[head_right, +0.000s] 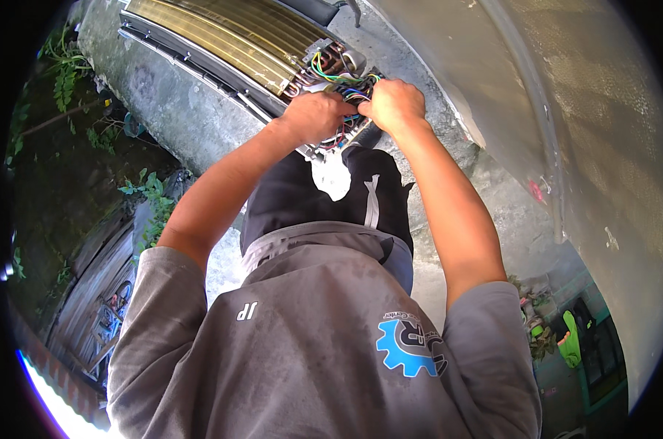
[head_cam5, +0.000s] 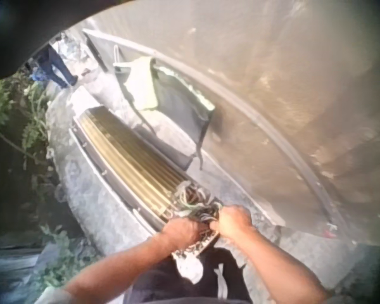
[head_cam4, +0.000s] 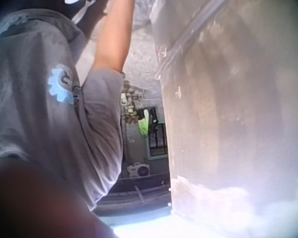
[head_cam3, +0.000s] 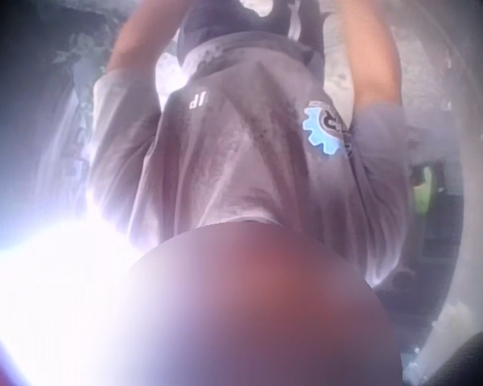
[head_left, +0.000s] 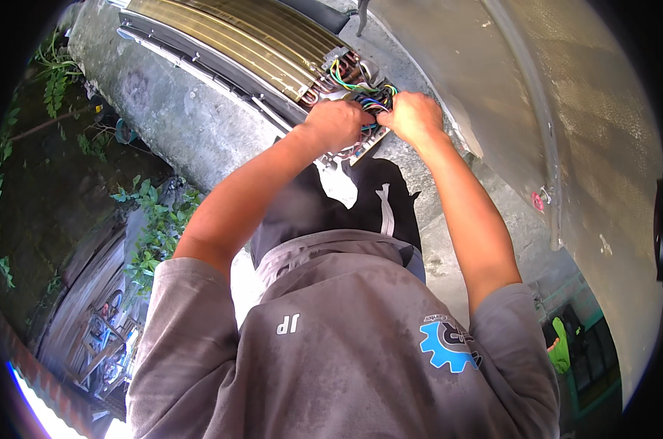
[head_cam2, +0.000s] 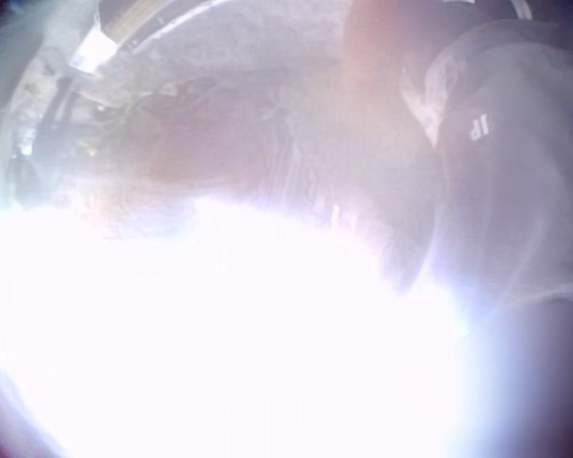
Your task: The person disassembles and reassembles an indoor air conditioner unit on a table. They remove the front panel, detach and reconnect electrical connectors, and reattach the front panel using a screwdriver.
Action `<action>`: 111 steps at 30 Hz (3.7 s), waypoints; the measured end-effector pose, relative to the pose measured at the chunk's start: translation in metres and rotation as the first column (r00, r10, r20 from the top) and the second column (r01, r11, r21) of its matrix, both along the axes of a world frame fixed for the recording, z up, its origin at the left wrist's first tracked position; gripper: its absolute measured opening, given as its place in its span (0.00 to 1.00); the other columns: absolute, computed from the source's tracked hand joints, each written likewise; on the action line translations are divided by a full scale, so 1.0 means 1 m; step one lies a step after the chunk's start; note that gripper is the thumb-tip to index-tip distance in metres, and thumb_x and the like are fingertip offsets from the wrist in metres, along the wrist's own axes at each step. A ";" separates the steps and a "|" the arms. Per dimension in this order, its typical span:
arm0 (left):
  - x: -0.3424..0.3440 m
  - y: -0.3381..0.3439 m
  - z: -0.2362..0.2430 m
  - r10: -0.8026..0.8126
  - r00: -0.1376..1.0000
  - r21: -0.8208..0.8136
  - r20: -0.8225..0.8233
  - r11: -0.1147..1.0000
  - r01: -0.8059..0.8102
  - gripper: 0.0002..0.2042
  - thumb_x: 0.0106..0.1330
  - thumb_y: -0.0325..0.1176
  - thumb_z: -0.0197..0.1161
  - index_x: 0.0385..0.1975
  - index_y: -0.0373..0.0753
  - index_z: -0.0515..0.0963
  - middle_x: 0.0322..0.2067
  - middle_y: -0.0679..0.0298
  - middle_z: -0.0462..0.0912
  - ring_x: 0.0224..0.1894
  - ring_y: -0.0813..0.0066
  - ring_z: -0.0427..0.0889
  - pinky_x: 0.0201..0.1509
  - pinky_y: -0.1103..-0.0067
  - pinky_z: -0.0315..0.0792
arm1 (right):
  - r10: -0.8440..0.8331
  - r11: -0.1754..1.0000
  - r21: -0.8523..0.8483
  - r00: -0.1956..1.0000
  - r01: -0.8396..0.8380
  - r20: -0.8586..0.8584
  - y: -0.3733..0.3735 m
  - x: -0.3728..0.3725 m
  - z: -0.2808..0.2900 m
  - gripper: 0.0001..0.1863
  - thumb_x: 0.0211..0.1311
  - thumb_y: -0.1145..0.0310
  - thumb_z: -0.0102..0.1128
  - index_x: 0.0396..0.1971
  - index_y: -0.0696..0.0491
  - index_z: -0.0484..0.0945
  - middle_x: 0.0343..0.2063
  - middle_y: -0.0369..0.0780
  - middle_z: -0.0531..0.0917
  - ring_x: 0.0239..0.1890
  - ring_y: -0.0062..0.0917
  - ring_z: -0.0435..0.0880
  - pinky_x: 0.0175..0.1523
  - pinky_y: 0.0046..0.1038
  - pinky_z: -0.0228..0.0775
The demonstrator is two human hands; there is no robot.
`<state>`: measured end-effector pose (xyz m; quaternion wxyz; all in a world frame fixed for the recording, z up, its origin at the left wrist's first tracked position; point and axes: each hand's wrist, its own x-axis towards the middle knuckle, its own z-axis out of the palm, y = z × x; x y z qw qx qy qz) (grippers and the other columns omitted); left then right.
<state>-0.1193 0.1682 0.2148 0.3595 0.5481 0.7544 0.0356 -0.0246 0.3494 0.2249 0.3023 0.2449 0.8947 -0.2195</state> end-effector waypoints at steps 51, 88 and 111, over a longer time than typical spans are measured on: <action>0.016 -0.034 -0.046 0.063 0.983 0.631 -0.173 0.773 0.061 0.09 0.54 0.41 0.70 0.35 0.58 0.89 0.29 0.80 0.75 0.36 0.76 0.76 0.47 0.72 0.67 | -0.103 0.994 -0.055 0.944 0.090 -0.314 -0.001 0.037 0.000 0.17 0.59 0.54 0.78 0.33 0.51 0.82 0.22 0.43 0.85 0.28 0.44 0.86 0.36 0.46 0.76; 0.046 -0.046 0.011 0.308 0.949 0.386 -0.059 0.884 -0.263 0.21 0.59 0.46 0.78 0.52 0.48 0.87 0.47 0.67 0.82 0.53 0.62 0.79 0.63 0.61 0.69 | -0.677 0.719 -0.453 0.679 0.527 -0.284 -0.007 0.075 -0.050 0.14 0.68 0.71 0.74 0.49 0.53 0.79 0.27 0.38 0.87 0.29 0.26 0.86 0.39 0.32 0.78; 0.061 -0.003 -0.046 0.327 0.901 0.471 -0.286 0.867 -0.165 0.06 0.67 0.41 0.68 0.28 0.54 0.87 0.29 0.73 0.86 0.35 0.69 0.85 0.49 0.62 0.70 | -0.513 0.854 -0.411 0.650 0.319 -0.560 -0.024 0.072 -0.061 0.14 0.66 0.68 0.76 0.50 0.45 0.87 0.35 0.38 0.85 0.35 0.31 0.87 0.42 0.35 0.79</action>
